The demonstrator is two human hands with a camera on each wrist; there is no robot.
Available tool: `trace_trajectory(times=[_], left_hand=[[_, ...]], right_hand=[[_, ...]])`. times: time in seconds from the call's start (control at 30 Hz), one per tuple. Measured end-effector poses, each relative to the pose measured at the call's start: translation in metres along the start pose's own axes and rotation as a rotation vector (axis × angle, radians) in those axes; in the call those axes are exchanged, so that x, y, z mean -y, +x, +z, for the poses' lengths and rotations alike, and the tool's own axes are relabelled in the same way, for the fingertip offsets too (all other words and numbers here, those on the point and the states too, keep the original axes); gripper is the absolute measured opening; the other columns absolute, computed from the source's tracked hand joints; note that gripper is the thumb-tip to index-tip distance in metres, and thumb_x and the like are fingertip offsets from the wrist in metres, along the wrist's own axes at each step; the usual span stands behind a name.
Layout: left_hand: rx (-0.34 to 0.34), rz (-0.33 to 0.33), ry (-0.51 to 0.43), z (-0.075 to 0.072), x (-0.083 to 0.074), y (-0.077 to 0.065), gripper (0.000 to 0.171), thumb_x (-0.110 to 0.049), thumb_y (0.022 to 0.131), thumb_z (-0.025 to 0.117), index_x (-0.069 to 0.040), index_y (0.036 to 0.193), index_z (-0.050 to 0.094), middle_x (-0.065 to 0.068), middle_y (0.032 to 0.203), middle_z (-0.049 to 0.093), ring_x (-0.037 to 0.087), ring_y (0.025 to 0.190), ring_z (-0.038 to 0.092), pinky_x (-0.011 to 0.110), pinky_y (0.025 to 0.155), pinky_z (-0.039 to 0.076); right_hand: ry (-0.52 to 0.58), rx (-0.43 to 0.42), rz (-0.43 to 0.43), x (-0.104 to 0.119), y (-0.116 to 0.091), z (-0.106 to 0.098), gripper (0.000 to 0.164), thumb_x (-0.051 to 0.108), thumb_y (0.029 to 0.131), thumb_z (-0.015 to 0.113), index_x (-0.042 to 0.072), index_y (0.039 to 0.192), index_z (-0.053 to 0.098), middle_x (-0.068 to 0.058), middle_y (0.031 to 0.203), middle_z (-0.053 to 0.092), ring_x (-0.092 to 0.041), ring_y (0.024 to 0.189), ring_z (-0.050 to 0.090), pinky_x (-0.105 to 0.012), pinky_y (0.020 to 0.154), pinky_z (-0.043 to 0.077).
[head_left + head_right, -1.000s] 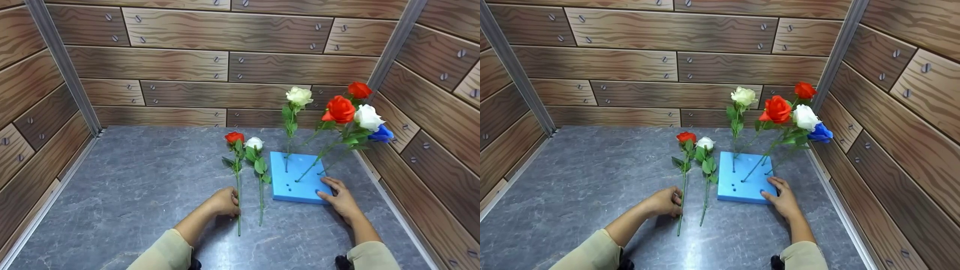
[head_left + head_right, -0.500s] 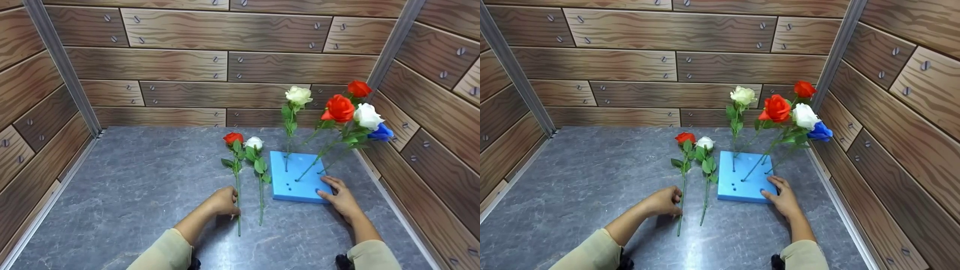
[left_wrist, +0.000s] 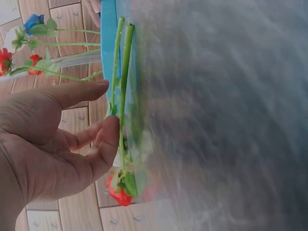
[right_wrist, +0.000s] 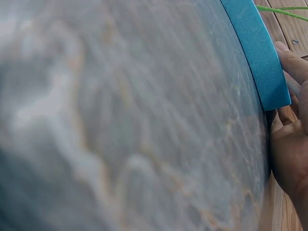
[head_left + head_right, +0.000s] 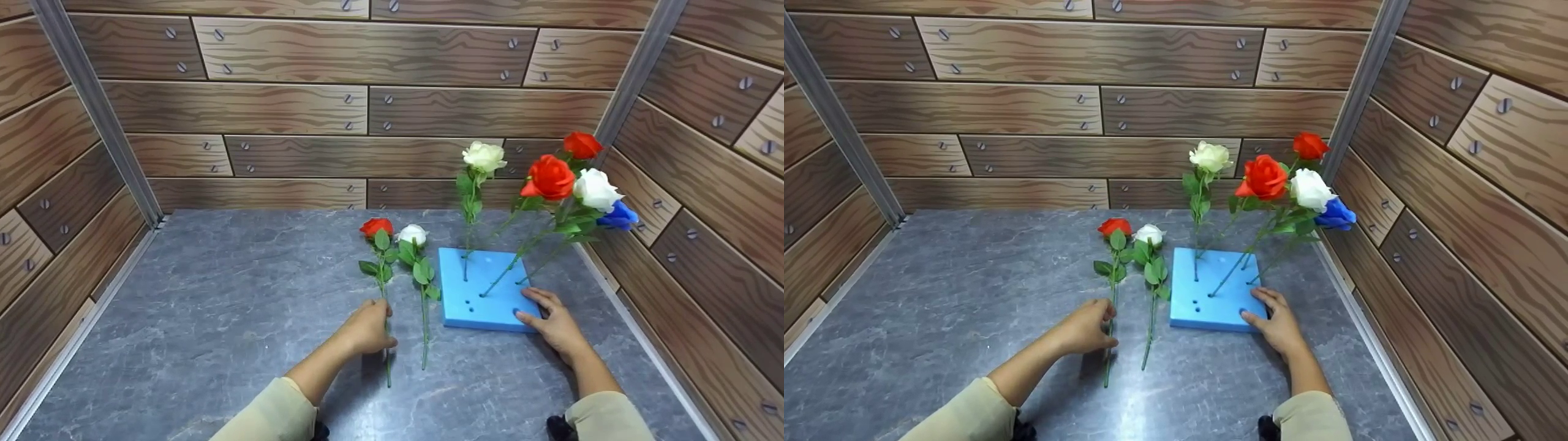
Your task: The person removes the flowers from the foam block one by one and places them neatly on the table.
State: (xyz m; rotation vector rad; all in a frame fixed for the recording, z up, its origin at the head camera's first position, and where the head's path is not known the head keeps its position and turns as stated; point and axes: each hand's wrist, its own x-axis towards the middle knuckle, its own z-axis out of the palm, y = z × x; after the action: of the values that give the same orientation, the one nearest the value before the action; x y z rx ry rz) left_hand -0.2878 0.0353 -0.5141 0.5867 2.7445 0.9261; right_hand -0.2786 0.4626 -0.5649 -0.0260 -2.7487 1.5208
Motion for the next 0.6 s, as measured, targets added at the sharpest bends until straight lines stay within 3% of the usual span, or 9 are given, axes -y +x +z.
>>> trace_trajectory(times=[0.17,0.4,0.6], left_hand=[[0.004,0.051,-0.025,0.002,-0.003,0.003,0.044,-0.015,0.086,0.088,-0.003,0.120,0.063,0.015,0.115,0.063,0.030,0.104,0.062,0.051,0.096,0.058],[0.001,0.103,-0.123,0.007,-0.007,0.008,0.040,-0.016,0.093,0.082,-0.004,0.126,0.062,0.019,0.131,0.066,0.038,0.123,0.065,0.055,0.109,0.056],[-0.052,0.115,-0.238,0.009,-0.011,0.017,0.039,-0.012,0.096,0.077,0.000,0.129,0.060,0.019,0.127,0.066,0.040,0.120,0.067,0.057,0.107,0.057]], right_hand=[[0.013,0.000,0.006,-0.001,0.000,0.000,0.074,0.026,0.104,0.075,0.002,0.165,0.041,-0.023,0.175,0.022,-0.049,0.166,0.016,-0.061,0.135,0.024],[0.002,-0.013,-0.003,-0.001,0.000,-0.001,0.073,0.026,0.104,0.076,0.002,0.164,0.043,-0.023,0.174,0.025,-0.047,0.166,0.020,-0.060,0.135,0.023],[-0.009,-0.017,-0.003,0.001,0.000,0.000,0.073,0.028,0.104,0.076,0.002,0.164,0.044,-0.023,0.174,0.025,-0.047,0.166,0.021,-0.059,0.135,0.022]])
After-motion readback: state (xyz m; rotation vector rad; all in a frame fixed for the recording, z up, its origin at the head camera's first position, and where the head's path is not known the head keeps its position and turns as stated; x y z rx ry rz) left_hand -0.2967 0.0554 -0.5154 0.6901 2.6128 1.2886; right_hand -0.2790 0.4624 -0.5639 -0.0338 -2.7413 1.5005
